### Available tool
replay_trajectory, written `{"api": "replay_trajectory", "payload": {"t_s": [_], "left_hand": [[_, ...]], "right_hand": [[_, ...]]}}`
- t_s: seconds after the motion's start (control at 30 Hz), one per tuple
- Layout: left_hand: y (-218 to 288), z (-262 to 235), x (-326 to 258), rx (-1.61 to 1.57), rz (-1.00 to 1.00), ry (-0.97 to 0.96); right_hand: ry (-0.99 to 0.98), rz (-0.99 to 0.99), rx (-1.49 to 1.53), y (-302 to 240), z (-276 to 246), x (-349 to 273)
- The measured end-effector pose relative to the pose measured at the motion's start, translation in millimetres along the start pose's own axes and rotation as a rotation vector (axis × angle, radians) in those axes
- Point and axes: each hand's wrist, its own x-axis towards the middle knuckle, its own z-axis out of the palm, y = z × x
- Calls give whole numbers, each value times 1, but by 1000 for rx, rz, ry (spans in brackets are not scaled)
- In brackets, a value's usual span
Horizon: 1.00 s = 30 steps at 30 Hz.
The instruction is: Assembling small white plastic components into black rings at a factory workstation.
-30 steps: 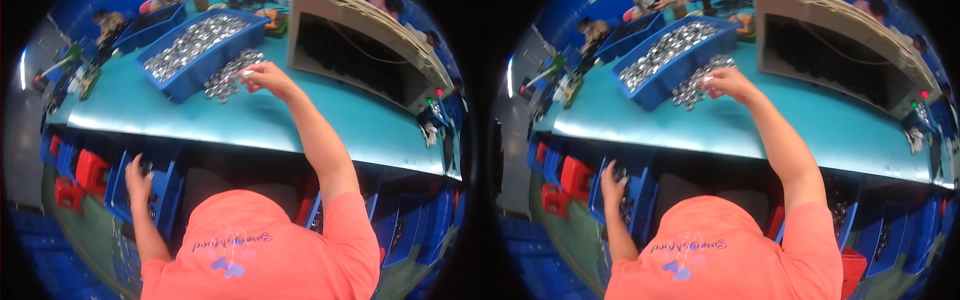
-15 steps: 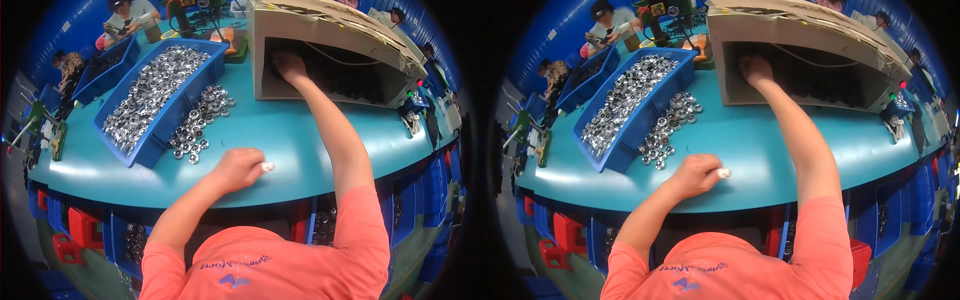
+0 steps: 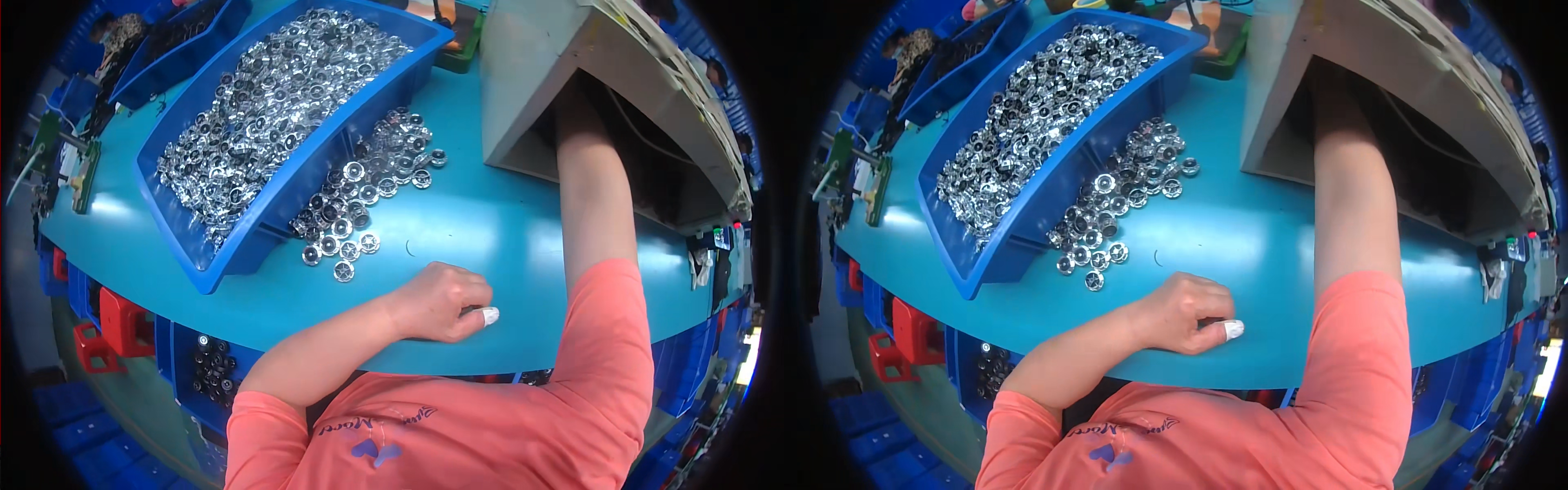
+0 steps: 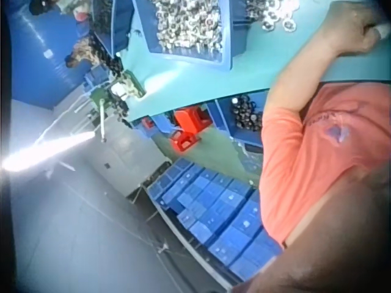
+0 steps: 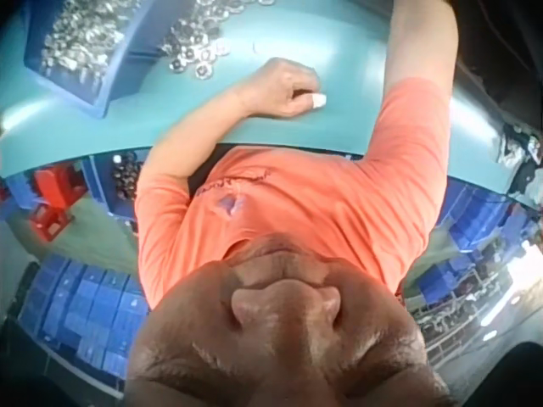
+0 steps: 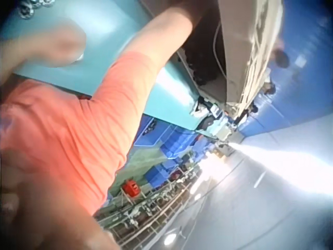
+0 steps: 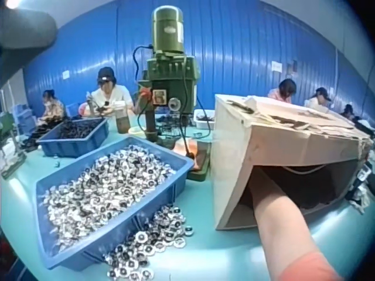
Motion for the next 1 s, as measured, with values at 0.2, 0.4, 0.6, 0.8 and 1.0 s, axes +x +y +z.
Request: {"api": "replay_trajectory", "payload": {"t_s": [0.2,0.4,0.6,0.8,1.0], "left_hand": [[-3,3,2,50,5,40],[-3,4,3,73,-28,56],[-2,1,6,52,-66,41],[-1,2,3,23,-55,69],[-1,3,1,63,-40,100]], "right_hand": [[13,8,-26,-3,-4,4],[40,16,-13,-10,-8,6],[63,23,-9,-20,-17,8],[101,40,-14,-30,-51,-2],[56,105,80,-47,-99,-17]]}}
